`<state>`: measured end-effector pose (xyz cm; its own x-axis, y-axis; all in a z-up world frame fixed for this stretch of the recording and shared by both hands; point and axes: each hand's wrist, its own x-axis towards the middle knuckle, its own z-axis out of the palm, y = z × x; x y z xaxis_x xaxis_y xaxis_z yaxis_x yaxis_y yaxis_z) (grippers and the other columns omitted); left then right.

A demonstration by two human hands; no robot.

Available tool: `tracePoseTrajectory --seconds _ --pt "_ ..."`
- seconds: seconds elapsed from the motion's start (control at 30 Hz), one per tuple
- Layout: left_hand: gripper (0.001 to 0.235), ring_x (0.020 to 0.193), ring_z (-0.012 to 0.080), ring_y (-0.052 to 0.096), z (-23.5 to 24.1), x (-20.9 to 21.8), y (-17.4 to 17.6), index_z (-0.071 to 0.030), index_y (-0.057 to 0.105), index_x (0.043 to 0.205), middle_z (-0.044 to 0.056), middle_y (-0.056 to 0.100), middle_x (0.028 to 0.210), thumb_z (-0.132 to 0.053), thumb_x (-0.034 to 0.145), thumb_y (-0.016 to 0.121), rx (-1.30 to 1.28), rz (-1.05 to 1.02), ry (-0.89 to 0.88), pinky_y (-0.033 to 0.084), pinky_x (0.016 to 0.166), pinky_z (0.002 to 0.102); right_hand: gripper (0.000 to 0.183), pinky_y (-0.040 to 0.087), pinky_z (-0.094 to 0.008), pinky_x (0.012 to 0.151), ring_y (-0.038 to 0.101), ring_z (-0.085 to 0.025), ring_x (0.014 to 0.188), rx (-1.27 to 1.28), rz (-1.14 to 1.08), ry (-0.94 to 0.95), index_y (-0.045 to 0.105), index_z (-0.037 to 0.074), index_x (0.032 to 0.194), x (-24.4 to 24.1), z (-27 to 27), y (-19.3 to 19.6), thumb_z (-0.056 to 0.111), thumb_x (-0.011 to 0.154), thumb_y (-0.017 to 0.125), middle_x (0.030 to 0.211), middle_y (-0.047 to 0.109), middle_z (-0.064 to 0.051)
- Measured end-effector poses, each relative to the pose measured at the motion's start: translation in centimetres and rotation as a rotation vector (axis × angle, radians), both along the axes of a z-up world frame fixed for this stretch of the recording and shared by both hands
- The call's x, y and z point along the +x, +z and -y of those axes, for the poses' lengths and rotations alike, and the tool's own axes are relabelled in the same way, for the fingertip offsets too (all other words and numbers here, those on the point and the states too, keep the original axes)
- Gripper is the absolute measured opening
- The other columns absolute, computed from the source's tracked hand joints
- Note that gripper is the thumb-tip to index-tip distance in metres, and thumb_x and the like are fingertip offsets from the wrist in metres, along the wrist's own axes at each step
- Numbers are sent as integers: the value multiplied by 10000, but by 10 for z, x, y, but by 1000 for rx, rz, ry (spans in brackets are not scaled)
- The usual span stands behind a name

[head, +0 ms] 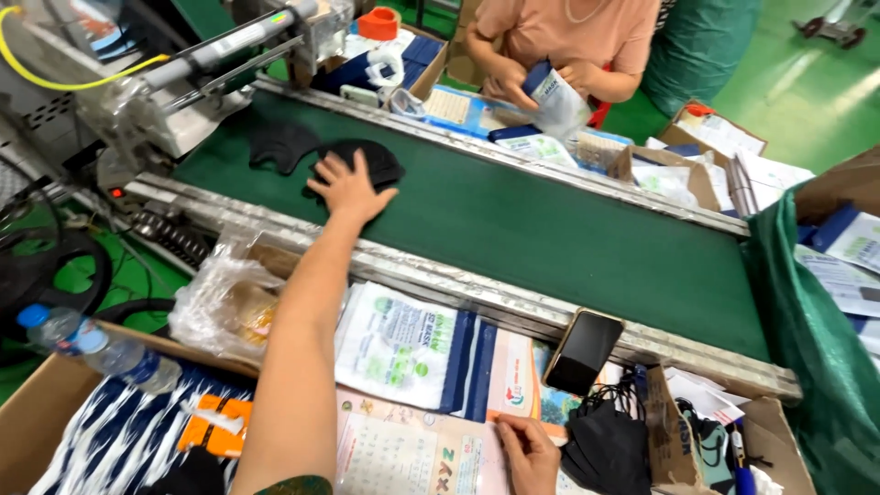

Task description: The recorder is shown sorting and packaging individual face masks into plastic bags at an industrial workstation.

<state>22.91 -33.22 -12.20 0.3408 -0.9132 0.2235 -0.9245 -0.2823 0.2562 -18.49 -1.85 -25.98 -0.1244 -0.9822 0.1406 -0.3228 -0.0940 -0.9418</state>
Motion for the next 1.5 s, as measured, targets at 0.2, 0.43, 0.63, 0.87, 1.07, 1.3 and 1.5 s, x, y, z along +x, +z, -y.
tracePoseTrajectory --seconds 0.2,0.43,0.63,0.87,1.07,1.3,1.5 --pt "573 949 577 690 58 19 -98 -54 478 1511 433 634 1217 -214 995 670 -170 530 -151 564 579 639 154 528 -217 624 669 -74 694 159 -61 -52 801 -4 983 5 -5 16 63 850 764 856 773 -38" --pt "368 840 270 722 -123 -104 27 19 700 1075 166 755 916 -179 767 734 -297 -853 -583 588 770 394 422 520 -335 964 669 -198 1081 -171 66 33 621 9 1300 -12 18 74 197 928 683 1181 702 -102" --pt "549 999 183 671 -243 -197 -11 67 620 1233 132 715 1119 -263 818 762 103 -1360 -801 556 897 325 749 419 -360 1088 520 -212 1310 -178 85 289 355 32 1542 -19 39 192 247 894 665 1442 525 -98" --pt "839 1240 197 562 -303 -201 4 -48 297 1574 158 519 1445 -525 942 576 237 -1543 -893 487 961 370 638 445 -326 1036 586 -183 1204 54 118 289 524 2 1412 -45 -23 212 209 847 737 1294 638 -86" --pt "965 1094 262 642 -332 -207 -9 -17 345 1559 209 553 1328 -700 894 500 246 -1692 -564 571 901 519 491 483 -309 1004 605 -159 1141 -213 206 -68 554 -3 1385 -66 -48 168 144 948 725 1283 647 -71" --pt "1051 1434 237 393 -354 -265 -62 -21 237 1605 173 336 1621 -512 857 787 107 -1683 -925 376 1131 470 407 567 -309 949 683 -145 1053 -300 791 -312 551 45 1331 -28 -58 150 66 942 669 1227 676 -49" --pt "586 1016 229 734 -364 -264 -91 113 677 1336 158 779 1163 -212 900 898 80 -1622 -699 602 909 376 433 485 -334 990 616 -182 1123 -88 566 -241 590 -51 1329 -23 -75 92 90 957 760 1267 669 -132"
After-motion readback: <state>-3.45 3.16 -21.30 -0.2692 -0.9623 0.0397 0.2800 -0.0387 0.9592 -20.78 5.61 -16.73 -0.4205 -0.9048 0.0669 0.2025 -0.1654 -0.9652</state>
